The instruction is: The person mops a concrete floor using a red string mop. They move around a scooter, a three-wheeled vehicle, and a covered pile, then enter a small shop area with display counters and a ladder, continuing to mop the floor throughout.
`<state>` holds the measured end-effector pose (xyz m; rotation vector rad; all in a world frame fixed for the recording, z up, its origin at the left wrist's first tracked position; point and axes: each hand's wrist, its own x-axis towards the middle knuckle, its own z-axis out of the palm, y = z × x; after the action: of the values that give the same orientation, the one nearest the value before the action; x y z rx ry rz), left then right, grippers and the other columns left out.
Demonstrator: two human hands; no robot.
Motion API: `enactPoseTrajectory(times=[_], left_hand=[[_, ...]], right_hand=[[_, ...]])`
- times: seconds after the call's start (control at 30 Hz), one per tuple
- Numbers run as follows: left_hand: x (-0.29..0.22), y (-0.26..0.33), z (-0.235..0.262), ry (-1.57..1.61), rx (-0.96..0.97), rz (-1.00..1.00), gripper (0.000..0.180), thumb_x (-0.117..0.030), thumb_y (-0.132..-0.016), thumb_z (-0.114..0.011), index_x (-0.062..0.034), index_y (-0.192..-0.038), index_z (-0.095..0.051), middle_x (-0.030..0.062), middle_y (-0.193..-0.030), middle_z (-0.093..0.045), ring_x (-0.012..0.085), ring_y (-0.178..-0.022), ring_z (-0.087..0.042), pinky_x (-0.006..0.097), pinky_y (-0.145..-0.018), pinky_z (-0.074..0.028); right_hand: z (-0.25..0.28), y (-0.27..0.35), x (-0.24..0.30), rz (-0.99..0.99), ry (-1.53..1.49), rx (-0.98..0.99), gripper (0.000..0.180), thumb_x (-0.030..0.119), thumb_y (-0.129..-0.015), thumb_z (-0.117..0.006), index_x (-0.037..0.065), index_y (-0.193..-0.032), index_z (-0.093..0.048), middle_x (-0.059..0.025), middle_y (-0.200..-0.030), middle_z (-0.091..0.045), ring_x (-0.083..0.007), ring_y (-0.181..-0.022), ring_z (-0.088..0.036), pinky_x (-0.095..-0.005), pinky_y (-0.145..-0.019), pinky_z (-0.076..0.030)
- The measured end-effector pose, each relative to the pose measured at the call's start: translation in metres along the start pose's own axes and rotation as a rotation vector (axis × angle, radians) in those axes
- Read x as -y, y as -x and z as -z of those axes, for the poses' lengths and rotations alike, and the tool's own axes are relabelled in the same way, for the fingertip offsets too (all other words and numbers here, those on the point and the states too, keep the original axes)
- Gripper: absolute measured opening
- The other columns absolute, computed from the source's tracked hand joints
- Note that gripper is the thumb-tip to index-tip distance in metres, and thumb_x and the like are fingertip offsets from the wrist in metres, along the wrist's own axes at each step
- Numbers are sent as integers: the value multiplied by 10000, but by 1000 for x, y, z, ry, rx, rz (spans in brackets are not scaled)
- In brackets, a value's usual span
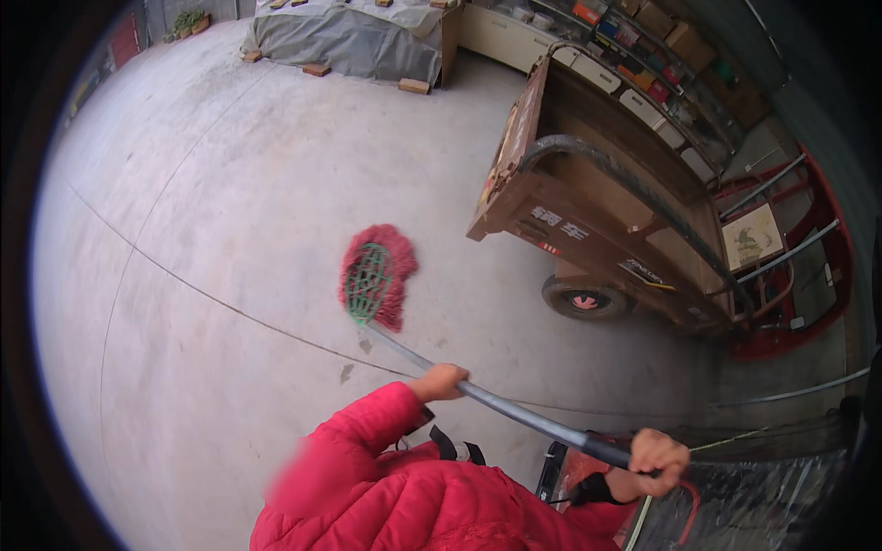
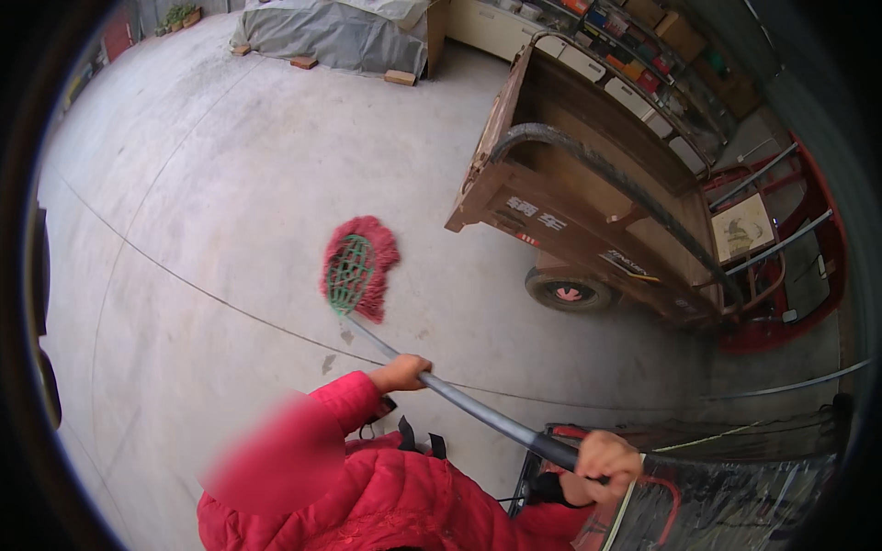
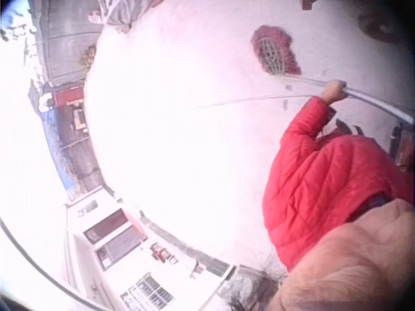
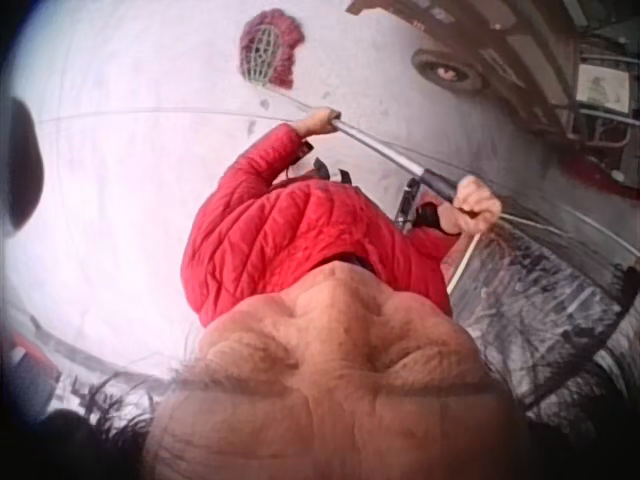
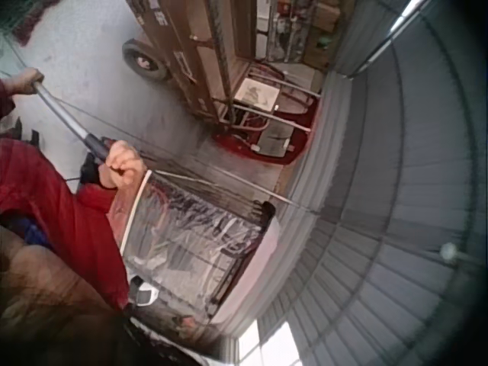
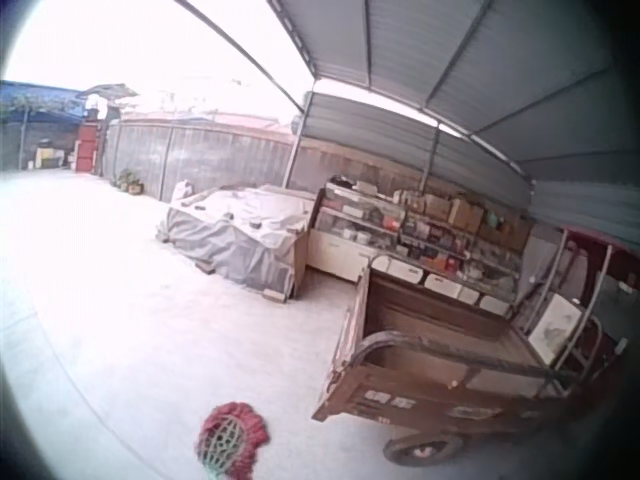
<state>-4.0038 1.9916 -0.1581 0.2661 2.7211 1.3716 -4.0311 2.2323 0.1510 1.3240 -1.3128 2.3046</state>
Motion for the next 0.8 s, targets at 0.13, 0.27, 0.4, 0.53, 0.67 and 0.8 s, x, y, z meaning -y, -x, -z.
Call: enactPoseTrajectory(times=[0.13, 0.27, 0.4, 0.53, 0.67, 0.8], left_hand=[[42, 34, 54, -67, -87, 182, 99, -142, -597, -587, -87, -678, -574, 144, -657, -575, 334, -660, -563, 420, -595, -444], [51, 32, 80, -150, -102, 128, 61, -123, -617, -568, -99, -670, -551, 127, -641, -571, 326, -647, -563, 421, -591, -442], [34, 4, 78, -153, -99, -9, 74, -116, -638, -558, -95, -706, -537, 133, -666, -572, 330, -682, -561, 421, -617, -441], [6, -42, 60, -114, -26, -176, 78, -106, -658, -539, -80, -731, -528, 146, -664, -568, 339, -686, -560, 431, -615, -440], [-38, -89, 31, -17, 84, -282, 90, -119, -646, -561, -73, -706, -513, 159, -621, -533, 363, -643, -537, 448, -579, -417], [-74, -139, -6, 60, 256, -475, 109, -131, -667, -560, -69, -743, -514, 162, -656, -549, 362, -649, -542, 440, -576, -414]], right_hand=[[-40, 2, -45, -208, 102, -43, 115, 25, -766, -418, 33, -658, -378, -53, -518, -420, -150, -380, -397, -263, -375, -321], [-45, -3, -51, -280, 86, -252, 190, 93, -807, -360, 74, -621, -328, -41, -477, -368, -133, -348, -323, -283, -411, -301], [-32, -10, -29, -195, 64, -323, 222, 152, -821, -369, 93, -611, -327, -24, -457, -351, -120, -324, -290, -280, -403, -284], [-16, -21, 4, -48, 131, -276, 199, 165, -822, -382, 87, -641, -354, -29, -472, -381, -113, -310, -292, -277, -383, -271], [-7, -26, 39, 136, 272, -223, 240, 209, -855, -375, 83, -653, -345, -25, -482, -369, -94, -315, -300, -224, -369, -260], [0, -18, 60, 276, 409, -439, 284, 230, -882, -371, 114, -630, -308, 9, -490, -298, -62, -355, -268, -183, -390, -234]])
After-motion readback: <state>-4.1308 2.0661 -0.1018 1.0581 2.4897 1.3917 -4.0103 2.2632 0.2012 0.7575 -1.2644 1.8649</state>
